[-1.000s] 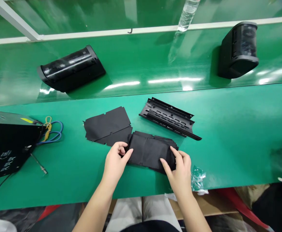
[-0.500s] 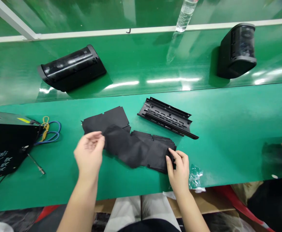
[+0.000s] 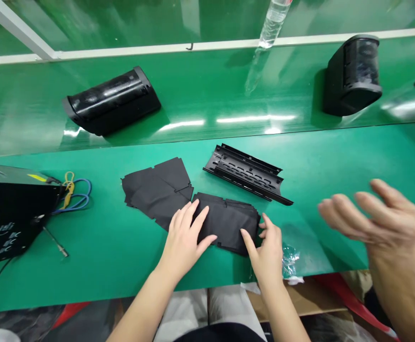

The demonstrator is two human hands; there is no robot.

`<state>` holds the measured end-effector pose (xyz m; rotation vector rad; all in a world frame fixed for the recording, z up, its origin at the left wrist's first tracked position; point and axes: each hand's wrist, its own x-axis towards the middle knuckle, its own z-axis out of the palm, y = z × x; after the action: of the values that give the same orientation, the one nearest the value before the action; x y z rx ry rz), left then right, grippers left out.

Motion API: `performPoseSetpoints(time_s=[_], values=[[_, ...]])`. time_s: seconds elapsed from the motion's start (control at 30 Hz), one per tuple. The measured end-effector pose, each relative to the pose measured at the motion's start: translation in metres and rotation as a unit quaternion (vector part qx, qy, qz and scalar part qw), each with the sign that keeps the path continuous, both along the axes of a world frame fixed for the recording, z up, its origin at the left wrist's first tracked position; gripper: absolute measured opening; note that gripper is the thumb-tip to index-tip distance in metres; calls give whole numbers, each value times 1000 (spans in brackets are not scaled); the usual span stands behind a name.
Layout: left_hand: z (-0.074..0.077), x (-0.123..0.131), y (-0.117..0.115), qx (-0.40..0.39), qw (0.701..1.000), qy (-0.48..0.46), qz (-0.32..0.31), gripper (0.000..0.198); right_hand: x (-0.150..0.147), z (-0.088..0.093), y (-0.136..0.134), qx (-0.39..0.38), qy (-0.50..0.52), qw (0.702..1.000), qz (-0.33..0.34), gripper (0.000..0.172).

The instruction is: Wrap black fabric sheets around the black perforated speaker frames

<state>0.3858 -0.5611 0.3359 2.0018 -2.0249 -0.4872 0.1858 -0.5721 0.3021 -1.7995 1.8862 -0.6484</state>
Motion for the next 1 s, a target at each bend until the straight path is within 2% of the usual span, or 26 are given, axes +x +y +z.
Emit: performPoseSetpoints(time_s=[0.13, 0.27, 0.37, 0.5, 0.63, 0.8, 1.0], values=[[-11, 4, 5, -5, 1000, -7, 20, 57, -2, 5, -5, 30, 20, 999, 6, 60], [-10, 11, 8, 13, 1000, -4, 4, 65, -4, 5, -2, 32, 14, 999, 12, 55], [-8, 10, 7, 18, 1000, 9, 15, 53, -6, 5, 3, 36, -10, 999, 11, 50], [-6, 7, -2, -9, 998, 25, 63, 40, -8, 6, 6, 38, -30, 999, 22, 45], [-2, 3, -11, -14, 999, -10, 49, 33, -8, 8, 5, 42, -41, 998, 31, 44], [3, -4, -8, -83, 992, -85, 53, 25, -9, 10, 5, 45, -59, 997, 31, 42], [-12, 1, 2, -184, 979, -82, 3, 25, -11, 11, 6, 50, -71, 996, 23, 40]])
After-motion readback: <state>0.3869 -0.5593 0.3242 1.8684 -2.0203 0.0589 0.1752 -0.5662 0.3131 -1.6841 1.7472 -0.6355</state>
